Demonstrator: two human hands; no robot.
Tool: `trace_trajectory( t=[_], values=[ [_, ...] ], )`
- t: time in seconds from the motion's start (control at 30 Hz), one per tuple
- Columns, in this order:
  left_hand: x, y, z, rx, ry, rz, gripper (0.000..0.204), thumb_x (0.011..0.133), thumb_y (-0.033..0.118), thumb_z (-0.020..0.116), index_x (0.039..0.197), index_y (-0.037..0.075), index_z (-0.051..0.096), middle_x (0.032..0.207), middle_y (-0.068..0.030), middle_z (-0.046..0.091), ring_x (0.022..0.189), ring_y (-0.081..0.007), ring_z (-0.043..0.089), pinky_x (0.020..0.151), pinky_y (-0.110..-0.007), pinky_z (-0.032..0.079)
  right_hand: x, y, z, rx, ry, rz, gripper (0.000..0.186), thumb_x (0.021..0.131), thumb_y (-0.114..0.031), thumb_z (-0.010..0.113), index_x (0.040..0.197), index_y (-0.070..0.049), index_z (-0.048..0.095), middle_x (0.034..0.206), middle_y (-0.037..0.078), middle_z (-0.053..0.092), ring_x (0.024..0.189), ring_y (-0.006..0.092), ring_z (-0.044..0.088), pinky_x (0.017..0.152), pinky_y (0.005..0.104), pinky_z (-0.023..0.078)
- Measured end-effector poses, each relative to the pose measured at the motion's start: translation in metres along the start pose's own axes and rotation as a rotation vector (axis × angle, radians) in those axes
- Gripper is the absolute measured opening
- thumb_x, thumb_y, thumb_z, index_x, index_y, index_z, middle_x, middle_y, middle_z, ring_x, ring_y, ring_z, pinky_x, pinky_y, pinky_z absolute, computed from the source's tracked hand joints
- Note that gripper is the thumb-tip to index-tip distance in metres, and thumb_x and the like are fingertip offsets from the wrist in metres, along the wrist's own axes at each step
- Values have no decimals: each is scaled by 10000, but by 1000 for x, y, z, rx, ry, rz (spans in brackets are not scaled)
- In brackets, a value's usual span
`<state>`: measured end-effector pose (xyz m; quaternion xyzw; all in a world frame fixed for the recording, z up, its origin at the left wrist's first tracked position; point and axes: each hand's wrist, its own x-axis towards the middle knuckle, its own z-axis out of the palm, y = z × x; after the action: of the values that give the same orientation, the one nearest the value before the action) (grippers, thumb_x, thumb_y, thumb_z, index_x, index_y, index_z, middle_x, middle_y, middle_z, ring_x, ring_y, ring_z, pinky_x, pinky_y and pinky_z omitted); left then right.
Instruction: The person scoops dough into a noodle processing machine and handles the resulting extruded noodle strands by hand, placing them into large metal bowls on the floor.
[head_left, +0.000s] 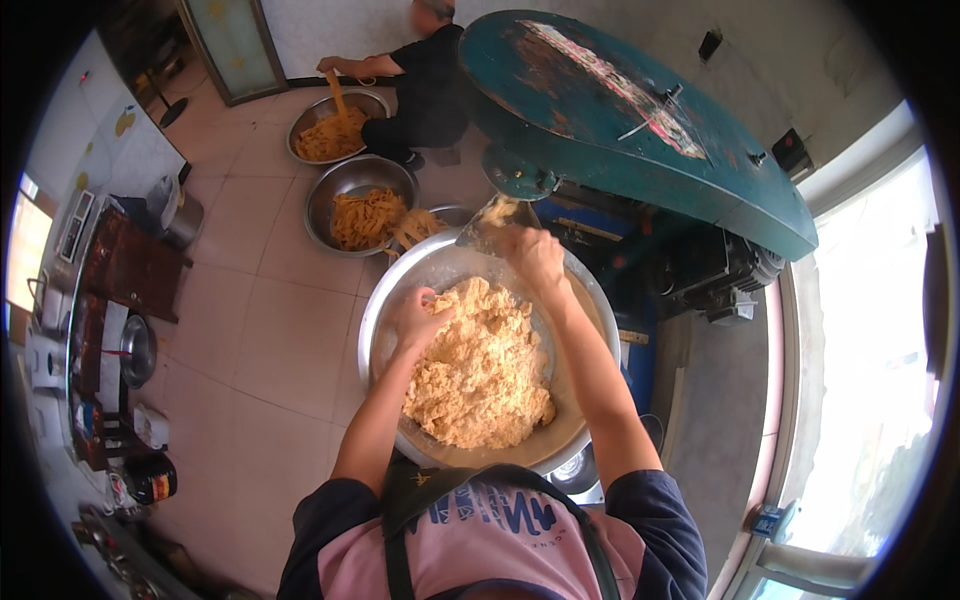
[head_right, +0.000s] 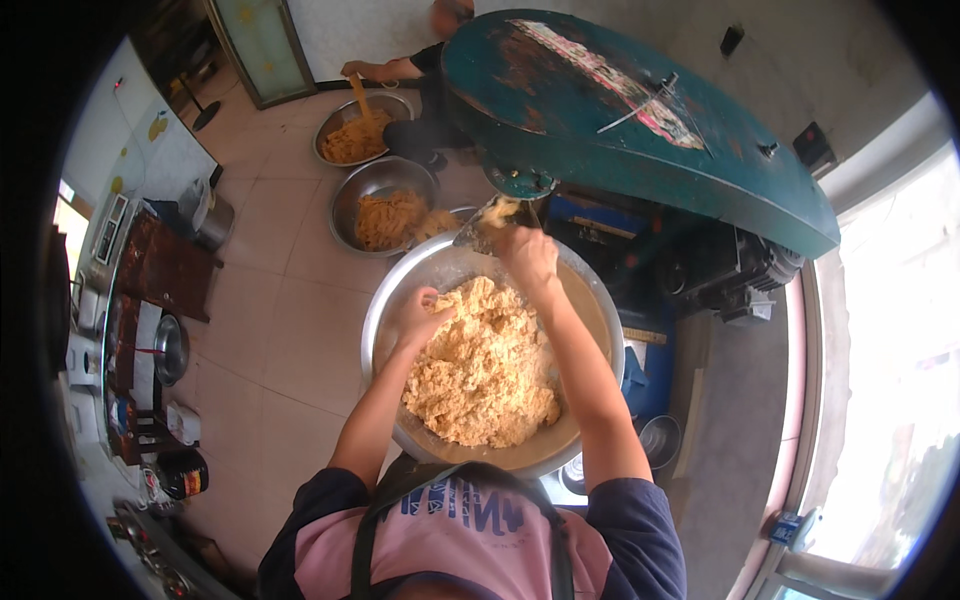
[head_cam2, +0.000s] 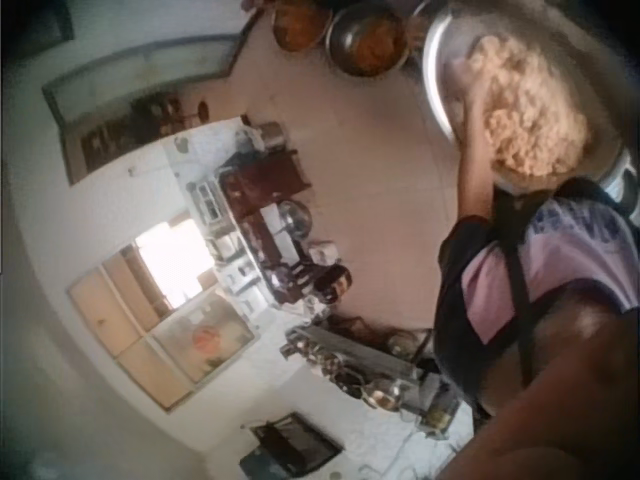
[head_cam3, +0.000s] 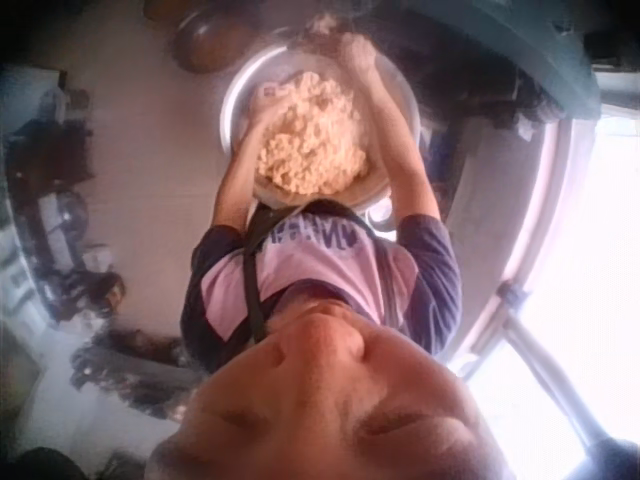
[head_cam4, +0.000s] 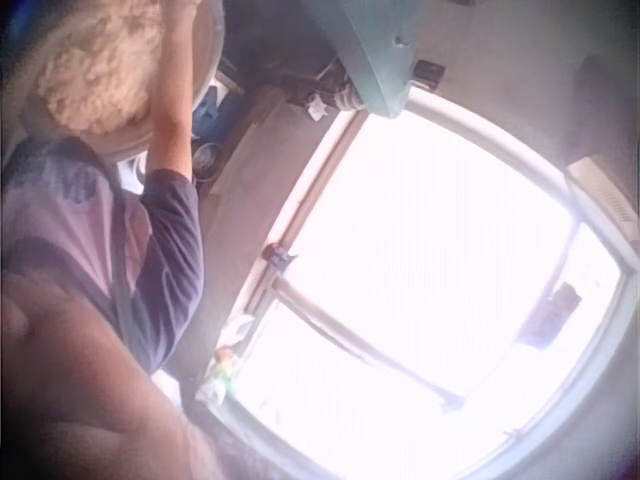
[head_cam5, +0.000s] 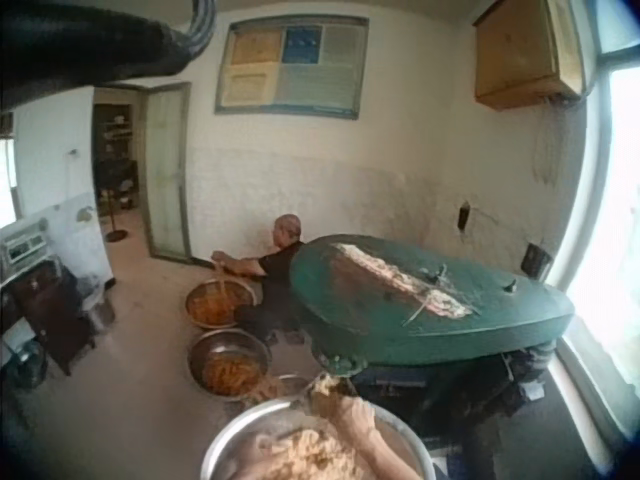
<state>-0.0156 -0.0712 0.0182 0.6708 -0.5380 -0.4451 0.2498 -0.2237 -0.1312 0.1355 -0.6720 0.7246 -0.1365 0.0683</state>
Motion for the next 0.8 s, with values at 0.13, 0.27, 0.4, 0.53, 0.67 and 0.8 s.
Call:
trace_trajectory(
  t=[0.13, 0.27, 0.4, 0.53, 0.67, 0.8],
  values=[
    [-24, 23, -22, -512, -44, -162, 768, 696, 385, 783, 1232, -48, 443, 1146, -185, 556, 1053, -300, 559, 914, -399, 460, 36, 49, 32, -120, 79, -98, 234, 860, -213, 499, 953, -200, 714, 760, 184, 669, 709, 356, 665, 689, 462, 535],
    [-41, 43, -39, -670, -162, -56, 675, 722, 298, 775, 1216, -36, 460, 1163, -187, 565, 1083, -255, 559, 920, -398, 477, 8, 3, -1, -120, -48, -111, 294, 886, -201, 456, 866, 0, 669, 806, 203, 671, 803, 365, 667, 732, 427, 536],
    [-57, 105, -38, -558, -192, 52, 587, 716, 210, 779, 1181, -5, 491, 1146, -184, 580, 1062, -202, 579, 856, -330, 530, 28, 9, 7, -210, -59, -93, 248, 867, -174, 475, 887, -1, 651, 847, 197, 677, 818, 348, 676, 717, 408, 544],
    [-31, 125, -10, -266, 112, 488, 530, 731, 97, 760, 1178, 15, 486, 1102, -141, 596, 952, -243, 630, 816, -315, 560, 17, 9, 10, -229, 81, 63, 180, 845, -154, 506, 790, -40, 634, 866, 167, 690, 816, 320, 684, 688, 395, 549],
    [8, 122, 17, 230, 370, 839, 622, 780, 122, 712, 1319, 79, 405, 1248, -194, 516, 1124, -321, 537, 948, -394, 493, -25, 20, -30, -67, 155, 71, 232, 882, -235, 529, 785, -44, 619, 753, 202, 649, 713, 378, 648, 620, 442, 528],
    [14, 116, 43, 597, 182, 734, 693, 857, 216, 625, 1448, 108, 279, 1407, -248, 336, 1279, -418, 358, 1048, -409, 401, -58, 59, -43, 79, 262, -75, 170, 875, -183, 572, 893, -27, 636, 736, 213, 636, 690, 375, 637, 593, 422, 516]
  ],
)
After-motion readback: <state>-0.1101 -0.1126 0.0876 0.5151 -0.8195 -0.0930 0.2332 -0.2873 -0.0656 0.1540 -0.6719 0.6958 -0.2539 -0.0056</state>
